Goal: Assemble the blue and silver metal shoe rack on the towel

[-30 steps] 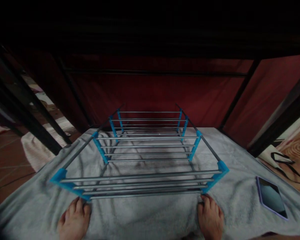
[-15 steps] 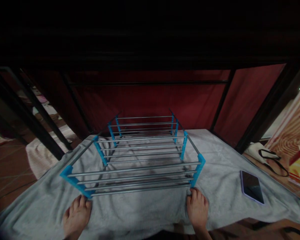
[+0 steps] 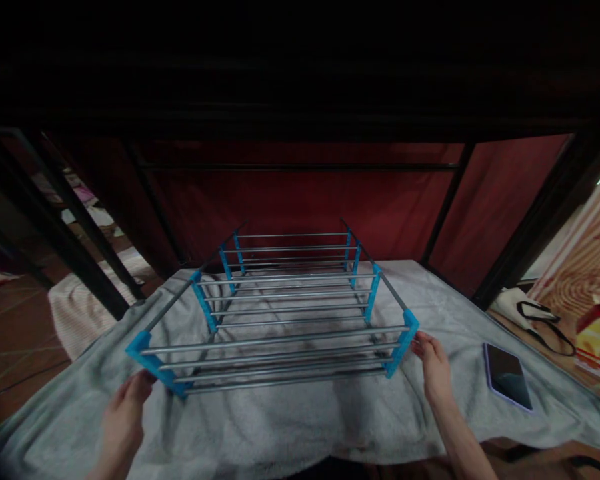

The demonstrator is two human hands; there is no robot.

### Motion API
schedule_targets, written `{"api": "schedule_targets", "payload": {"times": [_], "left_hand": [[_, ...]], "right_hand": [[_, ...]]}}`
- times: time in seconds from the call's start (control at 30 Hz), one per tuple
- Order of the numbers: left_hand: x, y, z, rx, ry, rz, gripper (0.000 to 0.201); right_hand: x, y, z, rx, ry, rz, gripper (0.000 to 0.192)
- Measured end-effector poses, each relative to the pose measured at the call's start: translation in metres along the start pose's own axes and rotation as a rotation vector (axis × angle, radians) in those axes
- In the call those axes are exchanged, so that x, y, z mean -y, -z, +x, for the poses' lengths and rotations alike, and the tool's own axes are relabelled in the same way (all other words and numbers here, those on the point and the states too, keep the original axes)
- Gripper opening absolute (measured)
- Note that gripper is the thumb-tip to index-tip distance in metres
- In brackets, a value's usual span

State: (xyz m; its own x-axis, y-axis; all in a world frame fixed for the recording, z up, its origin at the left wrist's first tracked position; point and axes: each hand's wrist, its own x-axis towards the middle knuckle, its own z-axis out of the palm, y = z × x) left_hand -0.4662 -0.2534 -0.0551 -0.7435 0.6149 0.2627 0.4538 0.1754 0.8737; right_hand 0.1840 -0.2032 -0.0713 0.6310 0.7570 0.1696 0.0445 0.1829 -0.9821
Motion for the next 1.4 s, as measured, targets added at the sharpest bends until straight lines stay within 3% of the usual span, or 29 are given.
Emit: {"api": "schedule_targets", "payload": {"times": [0.1,0.17,0.23,0.33,0.43,0.63,0.93,1.07,1.23,1.4], "left_hand": [[-0.060,0.006,0.014,-0.018,0.247,-0.452,0.037],[-0.098,0.007,0.017,0.114,0.316,-0.671,0.037],[-0.125,0.006,0.016,0.198,0.360,-0.759,0.039],[-0.143,0.002,0.011,0.065,0.345,-0.790,0.032],[-0.147,0.000,0.004,-0.070,0.311,-0.762,0.028],[-0.145,0.009,-0.013,-0.097,0.325,-0.792,0.025],[-0.139,0.022,-0.027,-0.070,0.341,-0.748,0.025],[-0.142,0.021,-0.030,-0.090,0.331,-0.707,0.027],[-0.140,0.020,-0.033,-0.083,0.230,-0.557,0.046],[-0.137,0.015,-0.030,-0.135,0.209,-0.563,0.039]], "right_hand": [[0.060,-0.020,0.024,0.128,-0.110,0.070,0.039],[0.092,-0.036,0.030,0.250,-0.217,0.069,0.036],[0.114,-0.050,0.032,0.331,-0.319,0.037,0.034],[0.125,-0.063,0.031,0.322,-0.268,-0.054,0.030],[0.122,-0.064,0.029,0.269,-0.150,-0.077,0.032],[0.116,-0.042,0.018,0.294,-0.093,-0.051,0.045],[0.116,-0.023,0.009,0.271,-0.168,0.005,0.039],[0.119,-0.025,0.008,0.260,-0.181,-0.012,0.038],[0.117,-0.020,0.008,0.274,-0.159,-0.042,0.041],[0.109,-0.017,0.007,0.234,-0.235,0.045,0.044]]}}
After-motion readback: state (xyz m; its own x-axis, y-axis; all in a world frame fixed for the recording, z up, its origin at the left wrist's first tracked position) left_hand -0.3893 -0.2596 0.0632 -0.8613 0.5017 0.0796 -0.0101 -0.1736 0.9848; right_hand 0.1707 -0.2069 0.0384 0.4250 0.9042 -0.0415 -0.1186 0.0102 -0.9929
